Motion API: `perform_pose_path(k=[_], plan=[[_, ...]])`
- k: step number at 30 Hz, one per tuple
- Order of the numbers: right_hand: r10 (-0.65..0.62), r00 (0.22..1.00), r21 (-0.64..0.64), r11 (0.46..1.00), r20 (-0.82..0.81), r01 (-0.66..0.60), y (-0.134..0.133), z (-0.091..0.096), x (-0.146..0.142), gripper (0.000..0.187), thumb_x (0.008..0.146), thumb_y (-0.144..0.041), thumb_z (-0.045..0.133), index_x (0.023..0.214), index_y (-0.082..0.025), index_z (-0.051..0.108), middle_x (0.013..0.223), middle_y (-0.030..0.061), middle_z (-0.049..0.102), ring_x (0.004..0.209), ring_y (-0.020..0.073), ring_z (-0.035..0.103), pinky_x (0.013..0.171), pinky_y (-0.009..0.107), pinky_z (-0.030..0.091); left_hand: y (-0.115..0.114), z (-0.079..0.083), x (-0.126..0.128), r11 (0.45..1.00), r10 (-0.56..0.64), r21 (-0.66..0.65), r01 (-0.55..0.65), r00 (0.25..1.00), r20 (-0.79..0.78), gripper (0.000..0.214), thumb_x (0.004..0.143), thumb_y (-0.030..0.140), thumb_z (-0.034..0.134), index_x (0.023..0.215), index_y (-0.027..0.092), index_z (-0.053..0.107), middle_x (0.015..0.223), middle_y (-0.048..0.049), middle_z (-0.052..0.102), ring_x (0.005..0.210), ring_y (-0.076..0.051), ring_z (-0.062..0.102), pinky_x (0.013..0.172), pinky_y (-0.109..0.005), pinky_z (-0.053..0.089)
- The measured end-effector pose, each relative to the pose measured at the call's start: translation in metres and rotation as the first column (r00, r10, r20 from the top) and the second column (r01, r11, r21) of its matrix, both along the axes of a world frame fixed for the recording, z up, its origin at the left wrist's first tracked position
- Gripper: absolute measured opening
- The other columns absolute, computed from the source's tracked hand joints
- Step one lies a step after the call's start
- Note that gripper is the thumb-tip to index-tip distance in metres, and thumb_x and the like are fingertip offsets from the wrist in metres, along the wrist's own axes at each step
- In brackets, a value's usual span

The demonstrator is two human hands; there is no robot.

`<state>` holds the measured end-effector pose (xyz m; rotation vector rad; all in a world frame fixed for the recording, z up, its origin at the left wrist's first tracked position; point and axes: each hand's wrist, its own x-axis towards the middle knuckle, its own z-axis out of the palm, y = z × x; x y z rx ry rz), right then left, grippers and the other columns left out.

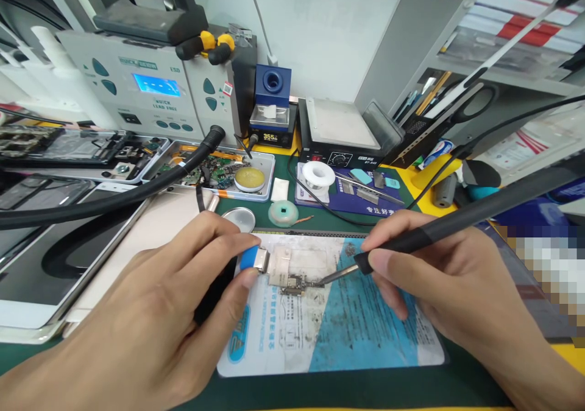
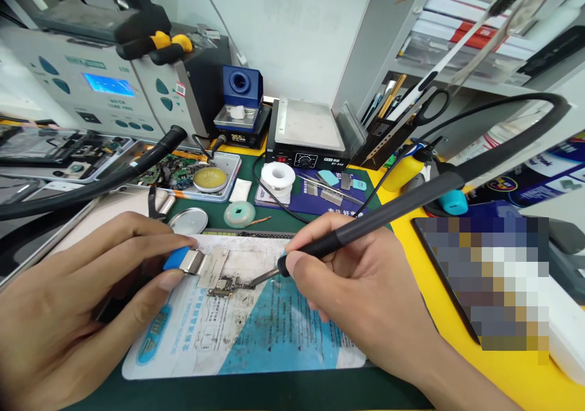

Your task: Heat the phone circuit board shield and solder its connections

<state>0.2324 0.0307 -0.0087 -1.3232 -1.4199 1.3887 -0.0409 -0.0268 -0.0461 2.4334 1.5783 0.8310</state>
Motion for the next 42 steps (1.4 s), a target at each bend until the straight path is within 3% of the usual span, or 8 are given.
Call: perform_pose_path(k=[25, 31, 37, 42], plan=[[-0.005, 0.999, -0.012, 1.0, 0.038, 0.005, -0.002, 0.006, -0.005, 0.009, 0.074, -0.022, 0.083, 0.074, -0.022, 0.073, 0.045, -0.0048, 0.057, 0.037, 0.0105, 0.051, 0.035, 0.02, 0.04, 0.0, -0.005, 0.0, 0.999, 0.036, 0.038, -0.036, 0.999, 0.002, 0.026, 0.104, 0.034, 0.048, 0.128, 0.033, 0.059, 0.116, -0.0025, 0.064, 0.092, -0.018, 0.069, 0.072, -0.029, 0.057], [-0.086, 0.995, -0.027, 0.996, 0.05, 0.088, -0.005, 0.01, -0.01, 0.012, 0.07, -0.022, 0.085, 0.071, -0.022, 0.073, 0.044, -0.005, 0.055, 0.038, 0.0102, 0.048, 0.037, 0.021, 0.039, -0.001, -0.003, 0.0, 0.999, 0.034, -0.004, -0.034, 0.999, 0.009, 0.028, 0.103, 0.035, 0.05, 0.129, 0.033, 0.06, 0.118, -0.0033, 0.065, 0.092, -0.02, 0.07, 0.071, -0.031, 0.058], [0.002, 0.999, -0.021, 1.0, 0.043, -0.001, -0.002, 0.008, -0.006, 0.013, 0.071, -0.022, 0.085, 0.072, -0.022, 0.073, 0.046, -0.0042, 0.056, 0.038, 0.0117, 0.05, 0.036, 0.023, 0.04, -0.001, -0.004, 0.0, 0.999, 0.032, 0.001, -0.032, 0.999, 0.015, 0.027, 0.104, 0.035, 0.05, 0.129, 0.033, 0.06, 0.119, -0.0028, 0.065, 0.091, -0.019, 0.071, 0.071, -0.03, 0.056], [-0.055, 0.997, -0.026, 0.998, 0.057, 0.056, -0.003, 0.01, -0.007, 0.012, 0.072, -0.024, 0.085, 0.071, -0.022, 0.073, 0.044, -0.0046, 0.055, 0.038, 0.011, 0.049, 0.037, 0.022, 0.04, -0.001, -0.003, 0.001, 0.999, 0.031, 0.006, -0.031, 0.999, 0.021, 0.026, 0.104, 0.034, 0.05, 0.128, 0.033, 0.061, 0.118, -0.0018, 0.065, 0.091, -0.018, 0.071, 0.072, -0.03, 0.057]])
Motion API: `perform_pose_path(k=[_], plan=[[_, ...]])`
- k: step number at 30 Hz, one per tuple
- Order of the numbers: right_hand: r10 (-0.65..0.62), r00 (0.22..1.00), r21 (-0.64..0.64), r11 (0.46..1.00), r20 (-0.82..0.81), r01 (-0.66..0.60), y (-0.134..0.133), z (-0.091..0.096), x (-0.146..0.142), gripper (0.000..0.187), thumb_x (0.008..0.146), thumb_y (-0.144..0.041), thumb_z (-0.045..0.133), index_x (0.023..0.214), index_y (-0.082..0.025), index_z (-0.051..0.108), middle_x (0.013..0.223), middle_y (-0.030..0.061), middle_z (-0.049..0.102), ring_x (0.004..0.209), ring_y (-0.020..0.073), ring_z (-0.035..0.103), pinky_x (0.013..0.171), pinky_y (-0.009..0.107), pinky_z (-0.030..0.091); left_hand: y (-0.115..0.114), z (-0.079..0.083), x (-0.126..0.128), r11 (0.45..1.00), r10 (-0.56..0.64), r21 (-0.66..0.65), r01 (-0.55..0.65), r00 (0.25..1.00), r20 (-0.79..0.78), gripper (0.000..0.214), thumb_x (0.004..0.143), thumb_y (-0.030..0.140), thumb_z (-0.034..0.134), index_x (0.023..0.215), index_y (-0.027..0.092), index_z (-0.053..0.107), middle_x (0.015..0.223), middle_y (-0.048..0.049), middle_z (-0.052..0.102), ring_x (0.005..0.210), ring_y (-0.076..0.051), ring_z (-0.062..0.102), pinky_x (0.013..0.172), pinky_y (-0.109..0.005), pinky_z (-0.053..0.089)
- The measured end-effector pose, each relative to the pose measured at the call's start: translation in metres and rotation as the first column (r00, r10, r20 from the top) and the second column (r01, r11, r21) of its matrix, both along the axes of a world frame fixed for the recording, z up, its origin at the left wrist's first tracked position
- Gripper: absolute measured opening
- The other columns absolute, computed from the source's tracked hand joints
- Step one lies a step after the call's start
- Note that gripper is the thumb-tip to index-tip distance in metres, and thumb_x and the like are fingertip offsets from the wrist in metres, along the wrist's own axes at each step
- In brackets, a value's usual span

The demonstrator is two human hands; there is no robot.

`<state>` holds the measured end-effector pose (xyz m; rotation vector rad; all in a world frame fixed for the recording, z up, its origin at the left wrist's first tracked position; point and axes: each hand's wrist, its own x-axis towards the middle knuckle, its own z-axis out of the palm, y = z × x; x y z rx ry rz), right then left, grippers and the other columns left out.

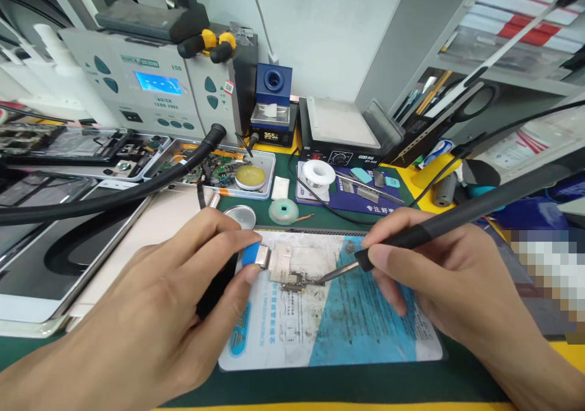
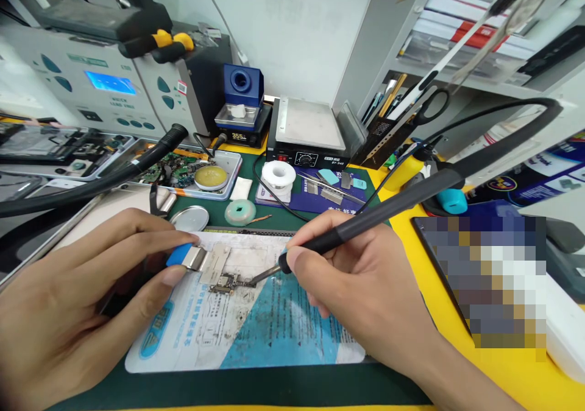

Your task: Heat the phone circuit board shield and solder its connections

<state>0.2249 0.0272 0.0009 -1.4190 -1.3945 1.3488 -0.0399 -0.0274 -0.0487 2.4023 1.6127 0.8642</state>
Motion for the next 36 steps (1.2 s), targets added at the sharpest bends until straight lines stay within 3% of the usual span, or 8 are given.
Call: perform_pose_path(k=[21, 31, 36], plan=[[0.028, 1.0, 0.003, 1.0, 0.005, -0.028, 0.0017, -0.0006, 0.0006, 0.014, 0.071, -0.024, 0.086, 0.07, -0.023, 0.072, 0.048, -0.0036, 0.057, 0.038, 0.012, 0.05, 0.036, 0.024, 0.041, 0.0012, 0.0004, 0.0007, 1.0, -0.01, -0.002, 0.01, 1.0, 0.003, 0.027, 0.103, 0.035, 0.05, 0.127, 0.033, 0.061, 0.118, -0.0032, 0.065, 0.089, -0.019, 0.071, 0.067, -0.032, 0.058], [-0.02, 1.0, -0.017, 1.0, 0.005, 0.02, -0.0008, 0.0022, -0.0027, 0.015, 0.069, -0.023, 0.086, 0.069, -0.022, 0.071, 0.047, -0.004, 0.056, 0.039, 0.0113, 0.048, 0.037, 0.024, 0.039, 0.0, -0.0008, -0.0009, 1.0, -0.005, -0.002, 0.005, 1.0, 0.001, 0.027, 0.104, 0.033, 0.05, 0.128, 0.033, 0.06, 0.118, -0.0025, 0.064, 0.09, -0.018, 0.071, 0.07, -0.031, 0.057], [0.034, 0.999, 0.003, 0.999, 0.006, -0.034, 0.0023, -0.0019, 0.0022, 0.012, 0.074, -0.023, 0.083, 0.07, -0.022, 0.072, 0.047, -0.0035, 0.057, 0.038, 0.0119, 0.05, 0.036, 0.024, 0.041, 0.0009, 0.0, -0.0009, 1.0, -0.004, 0.001, 0.004, 1.0, -0.01, 0.026, 0.103, 0.034, 0.05, 0.127, 0.033, 0.061, 0.119, -0.0021, 0.065, 0.089, -0.018, 0.072, 0.069, -0.03, 0.057]])
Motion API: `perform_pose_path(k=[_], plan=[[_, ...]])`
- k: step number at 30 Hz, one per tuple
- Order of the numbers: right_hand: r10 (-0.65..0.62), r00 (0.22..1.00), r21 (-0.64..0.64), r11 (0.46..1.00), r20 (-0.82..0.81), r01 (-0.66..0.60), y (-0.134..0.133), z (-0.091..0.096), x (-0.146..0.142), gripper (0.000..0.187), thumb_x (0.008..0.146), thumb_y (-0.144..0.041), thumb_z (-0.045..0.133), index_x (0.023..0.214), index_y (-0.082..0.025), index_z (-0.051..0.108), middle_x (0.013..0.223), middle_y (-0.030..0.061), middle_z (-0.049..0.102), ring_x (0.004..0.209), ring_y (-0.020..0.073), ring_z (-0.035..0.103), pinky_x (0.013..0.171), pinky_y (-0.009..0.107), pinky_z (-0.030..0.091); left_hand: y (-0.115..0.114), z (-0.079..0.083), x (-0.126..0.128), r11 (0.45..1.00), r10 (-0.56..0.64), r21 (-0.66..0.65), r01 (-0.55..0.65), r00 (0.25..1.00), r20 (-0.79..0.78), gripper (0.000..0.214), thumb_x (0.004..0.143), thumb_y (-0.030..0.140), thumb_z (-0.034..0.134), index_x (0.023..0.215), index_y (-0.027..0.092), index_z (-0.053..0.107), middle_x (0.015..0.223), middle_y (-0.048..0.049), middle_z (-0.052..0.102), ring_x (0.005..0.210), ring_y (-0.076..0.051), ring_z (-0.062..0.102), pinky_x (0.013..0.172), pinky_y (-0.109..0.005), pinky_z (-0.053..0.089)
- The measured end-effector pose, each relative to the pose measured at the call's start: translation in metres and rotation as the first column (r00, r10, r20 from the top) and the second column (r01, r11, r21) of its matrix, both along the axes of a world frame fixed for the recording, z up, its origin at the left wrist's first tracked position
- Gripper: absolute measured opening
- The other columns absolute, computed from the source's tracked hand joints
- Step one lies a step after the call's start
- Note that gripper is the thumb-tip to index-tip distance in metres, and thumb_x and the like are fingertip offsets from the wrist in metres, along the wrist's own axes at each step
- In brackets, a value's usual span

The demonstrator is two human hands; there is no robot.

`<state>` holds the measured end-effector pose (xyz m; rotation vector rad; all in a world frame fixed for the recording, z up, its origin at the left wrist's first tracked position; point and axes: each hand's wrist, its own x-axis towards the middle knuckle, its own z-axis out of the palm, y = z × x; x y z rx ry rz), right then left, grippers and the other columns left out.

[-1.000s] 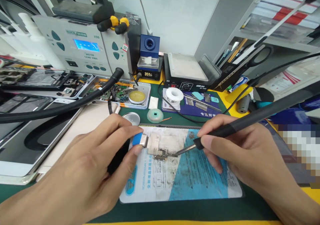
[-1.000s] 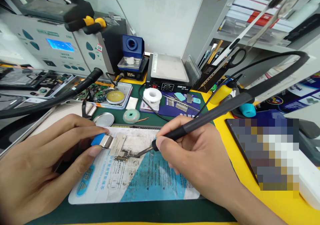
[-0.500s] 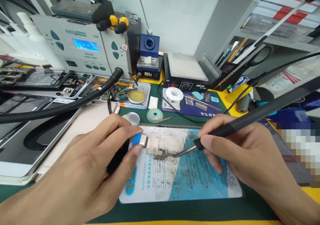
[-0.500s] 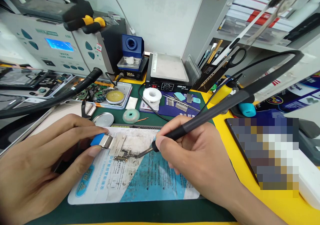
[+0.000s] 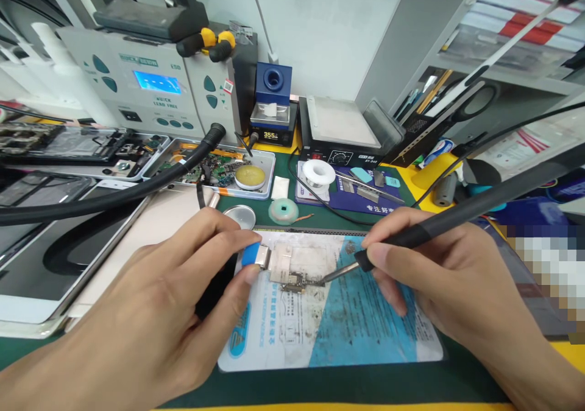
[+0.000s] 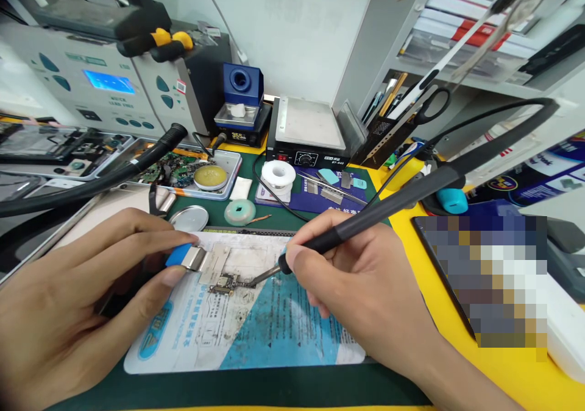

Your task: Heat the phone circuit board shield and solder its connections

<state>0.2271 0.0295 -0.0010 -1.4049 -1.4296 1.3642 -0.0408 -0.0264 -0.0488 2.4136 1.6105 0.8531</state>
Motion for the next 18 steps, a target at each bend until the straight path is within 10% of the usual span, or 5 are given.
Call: perform_pose_path(k=[18], plan=[[-0.071, 0.997, -0.02, 0.997, -0.006, 0.071, -0.0033, 0.0031, -0.0048, 0.012, 0.068, -0.021, 0.084, 0.069, -0.022, 0.072, 0.047, -0.0041, 0.057, 0.038, 0.01, 0.048, 0.037, 0.022, 0.039, 0.0013, -0.0002, 0.0001, 1.0, -0.003, -0.004, 0.003, 1.0, 0.001, 0.028, 0.102, 0.033, 0.05, 0.128, 0.033, 0.061, 0.118, -0.0019, 0.064, 0.088, -0.019, 0.072, 0.067, -0.031, 0.058]])
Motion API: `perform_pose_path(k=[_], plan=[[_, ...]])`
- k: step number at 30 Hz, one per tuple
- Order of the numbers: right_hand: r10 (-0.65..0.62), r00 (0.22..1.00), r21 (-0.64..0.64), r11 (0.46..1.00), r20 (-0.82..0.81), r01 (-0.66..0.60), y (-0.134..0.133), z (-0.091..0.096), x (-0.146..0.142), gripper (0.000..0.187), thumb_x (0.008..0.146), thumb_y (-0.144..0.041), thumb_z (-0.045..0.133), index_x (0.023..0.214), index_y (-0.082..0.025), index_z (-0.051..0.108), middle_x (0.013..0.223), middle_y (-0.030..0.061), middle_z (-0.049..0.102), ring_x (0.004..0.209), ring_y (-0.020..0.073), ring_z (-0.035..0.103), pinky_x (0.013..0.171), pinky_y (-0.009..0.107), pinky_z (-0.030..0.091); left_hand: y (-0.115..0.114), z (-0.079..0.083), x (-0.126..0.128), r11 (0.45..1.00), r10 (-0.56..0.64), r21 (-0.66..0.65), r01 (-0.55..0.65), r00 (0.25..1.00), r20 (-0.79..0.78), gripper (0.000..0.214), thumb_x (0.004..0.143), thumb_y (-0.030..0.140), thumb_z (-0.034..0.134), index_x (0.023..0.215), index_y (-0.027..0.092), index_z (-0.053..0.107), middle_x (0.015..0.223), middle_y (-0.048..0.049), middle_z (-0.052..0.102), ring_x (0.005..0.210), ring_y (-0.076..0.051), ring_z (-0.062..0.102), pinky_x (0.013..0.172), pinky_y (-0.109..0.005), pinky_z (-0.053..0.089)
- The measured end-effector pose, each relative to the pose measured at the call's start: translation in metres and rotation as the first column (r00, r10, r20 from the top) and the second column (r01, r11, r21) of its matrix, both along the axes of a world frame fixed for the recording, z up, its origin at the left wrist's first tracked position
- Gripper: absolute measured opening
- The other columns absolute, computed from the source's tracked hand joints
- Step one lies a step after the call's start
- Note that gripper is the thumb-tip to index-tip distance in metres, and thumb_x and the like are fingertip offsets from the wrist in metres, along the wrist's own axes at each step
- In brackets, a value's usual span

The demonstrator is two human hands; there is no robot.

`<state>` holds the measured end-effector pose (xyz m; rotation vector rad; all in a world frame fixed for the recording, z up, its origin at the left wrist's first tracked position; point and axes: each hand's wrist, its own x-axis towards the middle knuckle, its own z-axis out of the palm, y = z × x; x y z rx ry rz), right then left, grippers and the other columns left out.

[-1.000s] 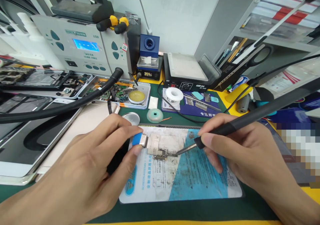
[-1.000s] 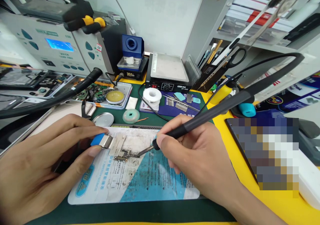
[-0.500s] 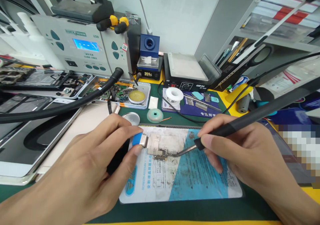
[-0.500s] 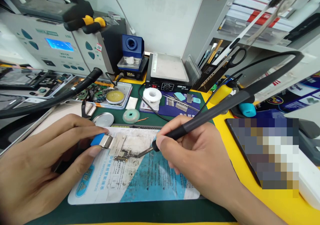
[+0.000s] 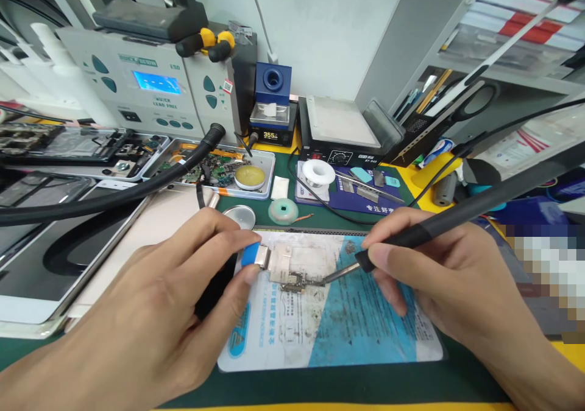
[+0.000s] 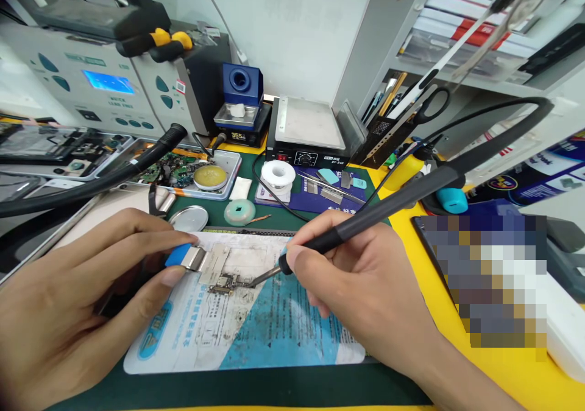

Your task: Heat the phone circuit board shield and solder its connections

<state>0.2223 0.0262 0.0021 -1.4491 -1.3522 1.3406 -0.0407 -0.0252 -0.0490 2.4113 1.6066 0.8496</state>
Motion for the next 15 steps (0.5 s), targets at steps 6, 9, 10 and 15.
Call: perform_pose_path(k=[6, 9, 10, 15], plan=[[0.085, 0.996, 0.033, 0.996, -0.013, -0.084, 0.0028, -0.0055, 0.006, 0.009, 0.074, -0.022, 0.082, 0.071, -0.021, 0.073, 0.047, -0.0038, 0.058, 0.038, 0.0103, 0.051, 0.036, 0.02, 0.042, -0.0007, 0.0003, 0.0014, 1.0, 0.001, -0.004, -0.001, 1.0, 0.016, 0.026, 0.103, 0.034, 0.051, 0.127, 0.033, 0.062, 0.118, -0.002, 0.064, 0.09, -0.019, 0.072, 0.069, -0.03, 0.058], [0.076, 0.997, 0.038, 0.996, -0.013, -0.076, 0.0036, -0.0074, 0.0078, 0.009, 0.077, -0.023, 0.08, 0.072, -0.021, 0.073, 0.047, -0.0036, 0.058, 0.037, 0.0101, 0.051, 0.036, 0.019, 0.042, -0.0005, 0.0011, 0.0021, 1.0, 0.005, -0.007, -0.005, 1.0, 0.014, 0.026, 0.103, 0.033, 0.051, 0.127, 0.033, 0.062, 0.118, -0.0015, 0.064, 0.09, -0.018, 0.072, 0.068, -0.03, 0.057], [0.076, 0.997, 0.039, 0.996, -0.011, -0.076, 0.0039, -0.0077, 0.008, 0.009, 0.077, -0.022, 0.08, 0.072, -0.021, 0.073, 0.047, -0.0035, 0.058, 0.037, 0.0101, 0.051, 0.036, 0.019, 0.042, -0.0003, 0.0013, 0.0022, 1.0, 0.007, -0.007, -0.007, 1.0, 0.014, 0.026, 0.103, 0.032, 0.052, 0.126, 0.033, 0.062, 0.118, -0.0011, 0.064, 0.09, -0.018, 0.072, 0.069, -0.029, 0.057], [0.09, 0.996, 0.051, 0.995, -0.014, -0.089, 0.0055, -0.0075, 0.0079, 0.008, 0.077, -0.022, 0.08, 0.072, -0.022, 0.074, 0.047, -0.0033, 0.059, 0.037, 0.0107, 0.052, 0.036, 0.02, 0.043, -0.0003, 0.0011, 0.0014, 1.0, 0.003, -0.001, -0.003, 1.0, 0.015, 0.025, 0.103, 0.033, 0.05, 0.125, 0.032, 0.063, 0.117, -0.0017, 0.065, 0.088, -0.018, 0.072, 0.068, -0.031, 0.057]])
